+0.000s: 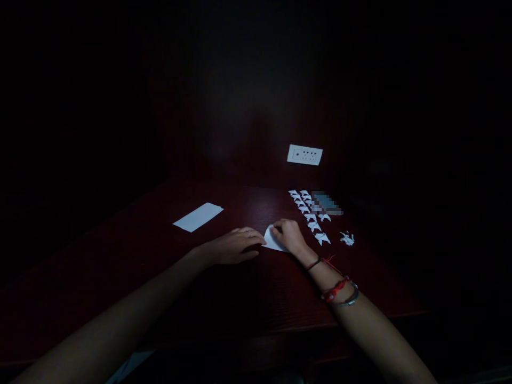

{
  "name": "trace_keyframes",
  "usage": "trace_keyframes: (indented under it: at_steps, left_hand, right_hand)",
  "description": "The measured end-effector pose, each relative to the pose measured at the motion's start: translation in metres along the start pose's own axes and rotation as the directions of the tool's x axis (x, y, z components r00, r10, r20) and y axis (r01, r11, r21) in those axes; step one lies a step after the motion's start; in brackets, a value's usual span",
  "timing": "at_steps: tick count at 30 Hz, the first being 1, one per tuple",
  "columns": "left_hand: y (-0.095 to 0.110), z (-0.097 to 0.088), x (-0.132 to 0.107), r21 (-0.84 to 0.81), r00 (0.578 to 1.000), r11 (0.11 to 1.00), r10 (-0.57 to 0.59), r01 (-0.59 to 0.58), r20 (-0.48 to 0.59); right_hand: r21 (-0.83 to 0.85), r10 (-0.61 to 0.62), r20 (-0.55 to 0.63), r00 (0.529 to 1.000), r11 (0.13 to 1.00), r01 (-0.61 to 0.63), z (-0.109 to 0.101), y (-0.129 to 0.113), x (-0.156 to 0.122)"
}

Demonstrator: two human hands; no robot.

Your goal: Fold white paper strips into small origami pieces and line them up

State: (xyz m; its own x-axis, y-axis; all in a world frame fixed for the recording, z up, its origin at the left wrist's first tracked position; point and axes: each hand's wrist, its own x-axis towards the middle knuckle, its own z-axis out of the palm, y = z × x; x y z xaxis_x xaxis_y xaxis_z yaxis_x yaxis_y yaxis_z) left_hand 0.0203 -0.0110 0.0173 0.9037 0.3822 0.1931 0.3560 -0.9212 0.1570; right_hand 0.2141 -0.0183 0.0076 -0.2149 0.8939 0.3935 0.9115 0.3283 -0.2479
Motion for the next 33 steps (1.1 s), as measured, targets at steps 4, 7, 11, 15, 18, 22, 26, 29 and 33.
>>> trace_keyframes:
  at_steps: [4, 7, 11, 15, 18, 22, 26, 29, 33]
  left_hand:
    - [0.000, 0.000, 0.000, 0.009, 1.000, 1.000, 0.014, -0.014, 0.010]
    - [0.000, 0.002, 0.000, 0.020, 1.000, 1.000, 0.014, -0.013, -0.005]
    - [-0.001, 0.004, -0.002, 0.032, 1.000, 0.999, 0.016, -0.015, -0.026]
    - [-0.001, 0.005, -0.004, 0.070, 0.999, 0.997, 0.023, -0.020, -0.036]
    - [-0.002, 0.006, -0.005, 0.100, 0.999, 0.995, 0.024, -0.020, -0.038]
    - [-0.004, 0.003, -0.009, 0.128, 0.999, 0.991, 0.047, -0.044, -0.021]
    - [-0.003, -0.004, -0.012, 0.101, 0.999, 0.994, 0.049, -0.050, 0.007]
    - [-0.004, -0.005, -0.012, 0.057, 1.000, 0.998, 0.023, -0.023, -0.005]
    - [-0.006, -0.002, -0.009, 0.041, 0.999, 0.999, -0.017, 0.019, -0.039]
  right_hand:
    - [-0.044, 0.079, 0.038, 0.996, 0.996, -0.078, 0.003, 0.000, 0.003]
    - [-0.015, 0.035, 0.019, 0.999, 0.999, -0.035, 0.002, 0.000, 0.003]
    - [0.101, -0.145, -0.001, 0.989, 0.984, 0.144, -0.004, 0.001, -0.003]
    - [0.186, -0.320, -0.007, 0.947, 0.931, 0.315, -0.007, 0.004, -0.008]
    - [0.200, -0.370, 0.000, 0.929, 0.910, 0.363, -0.005, 0.006, -0.009]
    - [0.177, -0.410, 0.013, 0.912, 0.899, 0.401, -0.001, 0.010, -0.008]
    - [0.134, -0.470, 0.021, 0.882, 0.876, 0.463, 0.002, 0.014, -0.007]
    - [0.113, -0.496, 0.024, 0.868, 0.864, 0.490, 0.003, 0.015, -0.007]
    - [0.084, -0.532, 0.031, 0.846, 0.845, 0.529, 0.001, 0.014, -0.008]
